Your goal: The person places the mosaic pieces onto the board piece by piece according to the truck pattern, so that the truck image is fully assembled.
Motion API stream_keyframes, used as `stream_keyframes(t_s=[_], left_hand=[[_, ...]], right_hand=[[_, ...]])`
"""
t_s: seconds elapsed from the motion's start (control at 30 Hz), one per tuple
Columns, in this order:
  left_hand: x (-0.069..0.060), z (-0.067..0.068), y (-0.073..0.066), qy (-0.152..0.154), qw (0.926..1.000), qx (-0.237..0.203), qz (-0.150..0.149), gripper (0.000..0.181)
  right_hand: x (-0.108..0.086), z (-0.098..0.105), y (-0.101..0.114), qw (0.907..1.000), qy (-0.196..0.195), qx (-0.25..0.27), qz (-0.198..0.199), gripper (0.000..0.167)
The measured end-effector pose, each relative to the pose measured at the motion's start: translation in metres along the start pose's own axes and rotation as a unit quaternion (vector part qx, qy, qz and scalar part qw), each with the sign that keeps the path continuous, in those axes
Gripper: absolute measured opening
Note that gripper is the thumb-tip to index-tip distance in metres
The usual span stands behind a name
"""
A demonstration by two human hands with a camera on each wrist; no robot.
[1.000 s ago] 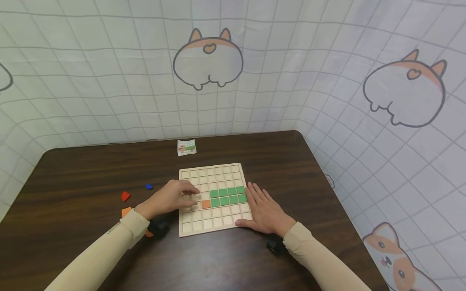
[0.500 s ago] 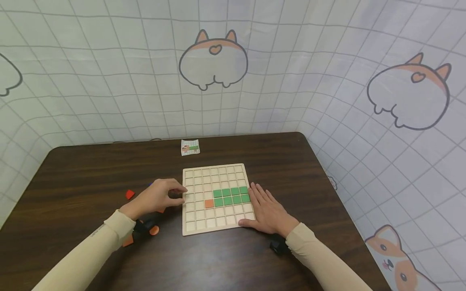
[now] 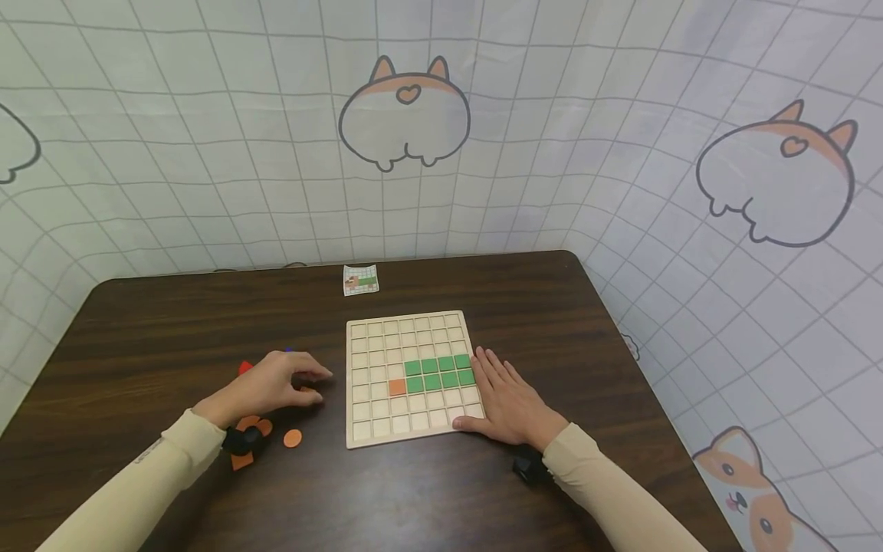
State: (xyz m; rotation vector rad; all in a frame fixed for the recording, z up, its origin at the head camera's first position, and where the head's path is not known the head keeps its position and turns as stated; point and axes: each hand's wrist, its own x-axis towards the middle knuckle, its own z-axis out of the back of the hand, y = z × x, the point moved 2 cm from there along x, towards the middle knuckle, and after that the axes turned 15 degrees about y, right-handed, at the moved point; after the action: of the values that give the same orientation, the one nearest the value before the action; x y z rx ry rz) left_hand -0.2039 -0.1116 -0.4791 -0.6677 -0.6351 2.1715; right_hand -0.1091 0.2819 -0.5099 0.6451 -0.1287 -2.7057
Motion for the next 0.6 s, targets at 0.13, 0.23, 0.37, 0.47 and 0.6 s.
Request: stream_keyframes(t_s=[0.13, 0.23, 0.37, 0.47, 0.6], left_hand=[[-0.007, 0.000, 0.005, 0.006, 0.9998, -0.014, -0.011, 0.033], [-0.010, 0.000, 0.009, 0.010, 0.9998, -0.016, -0.007, 0.032], [-0.013, -0.001, 0.014, 0.010, 0.9999, -0.013, -0.002, 0.033], [-0.014, -0.001, 0.017, 0.015, 0.9998, -0.011, 0.003, 0.034], [-0.015, -0.001, 0.020, 0.019, 0.9997, -0.009, 0.011, 0.035]], right_hand=[[0.001, -0.002, -0.001, 1.0000, -0.001, -0.003, -0.002, 0.114], [0.001, -0.003, -0.002, 1.0000, -0.003, -0.007, -0.004, 0.114], [0.001, -0.002, -0.002, 1.0000, -0.005, -0.005, -0.001, 0.114], [0.000, -0.001, -0.002, 1.0000, -0.006, -0.003, 0.005, 0.113], [0.000, -0.002, -0.002, 0.9999, -0.005, 0.003, 0.011, 0.112]])
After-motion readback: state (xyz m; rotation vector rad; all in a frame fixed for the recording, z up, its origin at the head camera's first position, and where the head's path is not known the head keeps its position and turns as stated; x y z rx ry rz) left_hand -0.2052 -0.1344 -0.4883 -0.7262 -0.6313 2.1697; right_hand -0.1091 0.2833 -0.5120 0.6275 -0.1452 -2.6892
